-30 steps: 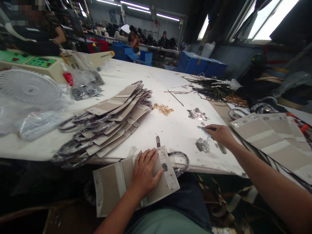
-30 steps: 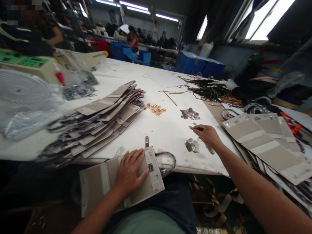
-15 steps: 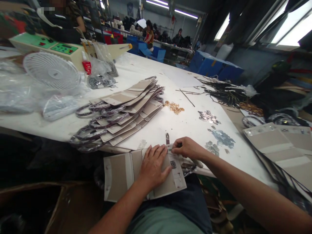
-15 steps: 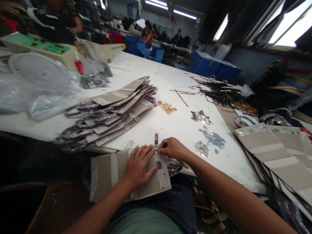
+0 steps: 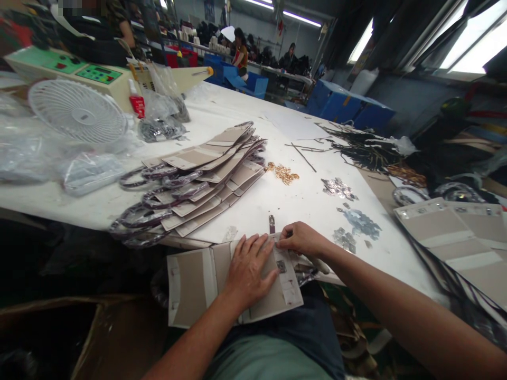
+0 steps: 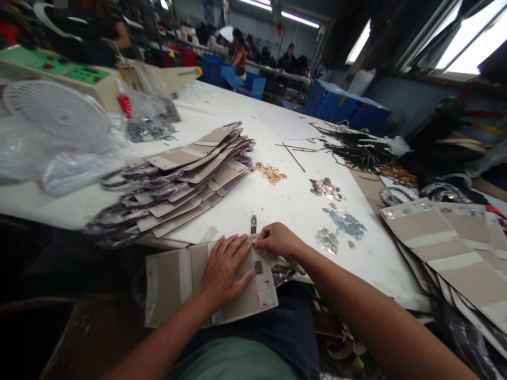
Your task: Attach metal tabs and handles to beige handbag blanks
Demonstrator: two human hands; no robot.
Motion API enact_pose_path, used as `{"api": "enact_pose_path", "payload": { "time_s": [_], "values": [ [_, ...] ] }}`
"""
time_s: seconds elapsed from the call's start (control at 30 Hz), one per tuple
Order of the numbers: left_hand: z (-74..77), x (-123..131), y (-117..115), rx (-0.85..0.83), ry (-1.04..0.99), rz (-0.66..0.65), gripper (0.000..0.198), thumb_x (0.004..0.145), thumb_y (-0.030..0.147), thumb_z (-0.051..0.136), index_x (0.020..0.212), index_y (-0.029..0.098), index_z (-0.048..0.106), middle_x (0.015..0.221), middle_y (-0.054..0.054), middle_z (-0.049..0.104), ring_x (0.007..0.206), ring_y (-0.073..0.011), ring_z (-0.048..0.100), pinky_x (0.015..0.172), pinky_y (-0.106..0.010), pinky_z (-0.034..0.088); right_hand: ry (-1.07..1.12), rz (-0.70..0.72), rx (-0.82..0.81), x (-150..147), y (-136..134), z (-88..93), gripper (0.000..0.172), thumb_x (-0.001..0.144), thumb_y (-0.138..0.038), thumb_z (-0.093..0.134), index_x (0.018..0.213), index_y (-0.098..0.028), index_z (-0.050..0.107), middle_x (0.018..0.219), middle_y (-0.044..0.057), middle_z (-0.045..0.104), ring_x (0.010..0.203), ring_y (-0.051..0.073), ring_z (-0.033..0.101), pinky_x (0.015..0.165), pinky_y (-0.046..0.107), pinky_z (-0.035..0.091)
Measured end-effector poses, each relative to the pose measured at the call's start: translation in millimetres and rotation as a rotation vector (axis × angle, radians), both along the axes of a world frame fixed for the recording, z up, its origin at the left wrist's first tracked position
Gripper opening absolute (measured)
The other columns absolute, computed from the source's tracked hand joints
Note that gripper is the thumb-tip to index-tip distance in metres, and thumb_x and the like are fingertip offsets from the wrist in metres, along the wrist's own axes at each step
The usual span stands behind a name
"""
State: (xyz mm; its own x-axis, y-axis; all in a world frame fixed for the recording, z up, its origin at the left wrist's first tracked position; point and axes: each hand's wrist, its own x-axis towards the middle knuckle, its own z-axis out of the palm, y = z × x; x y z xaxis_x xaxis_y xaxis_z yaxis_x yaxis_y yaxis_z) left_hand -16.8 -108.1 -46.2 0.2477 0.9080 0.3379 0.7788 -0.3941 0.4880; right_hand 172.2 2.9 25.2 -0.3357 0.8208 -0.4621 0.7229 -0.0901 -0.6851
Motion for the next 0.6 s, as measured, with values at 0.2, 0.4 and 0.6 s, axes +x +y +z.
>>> {"api": "enact_pose_path", "payload": {
  "time_s": [0.2, 0.4, 0.6],
  "values": [
    [1.6, 3, 2, 0.017, 0.012, 0.025, 0.060, 0.092, 0.041, 0.069, 0.148, 0.026, 0.057, 0.158, -0.006, 0.055, 0.145, -0.0319, 0.046, 0.129, -0.057, 0.025, 0.022, 0.002, 0.002, 5, 3, 0.8, 0.017, 0.073, -0.028, 0.078, 0.070, -0.019, 0.064, 0.053, -0.005, 0.057, 0.047, 0.011, 0.050, 0.045, 0.023, 0.038],
    [2.9, 4, 3, 0.023, 0.025, 0.023, 0.061, 0.091, 0.039, 0.069, 0.150, 0.028, 0.055, 0.156, -0.006, 0.056, 0.144, -0.0321, 0.046, 0.128, -0.057, 0.026, -0.091, -0.083, 0.168, 41, 17, 15.7, 0.019, 0.083, -0.038, 0.075, 0.079, -0.019, 0.070, 0.059, -0.001, 0.062, 0.053, 0.014, 0.056, 0.052, 0.026, 0.043],
    [2.3, 5, 4, 0.018, 0.038, 0.039, 0.059, 0.093, 0.040, 0.068, 0.149, 0.027, 0.056, 0.156, -0.005, 0.056, 0.144, -0.0315, 0.046, 0.128, -0.057, 0.026, -0.137, 0.015, 0.624, 43, 3, 11.4, 0.012, 0.085, -0.031, 0.077, 0.095, -0.025, 0.080, 0.112, 0.007, 0.074, 0.096, 0.022, 0.069, 0.088, 0.032, 0.051]
  ]
}}
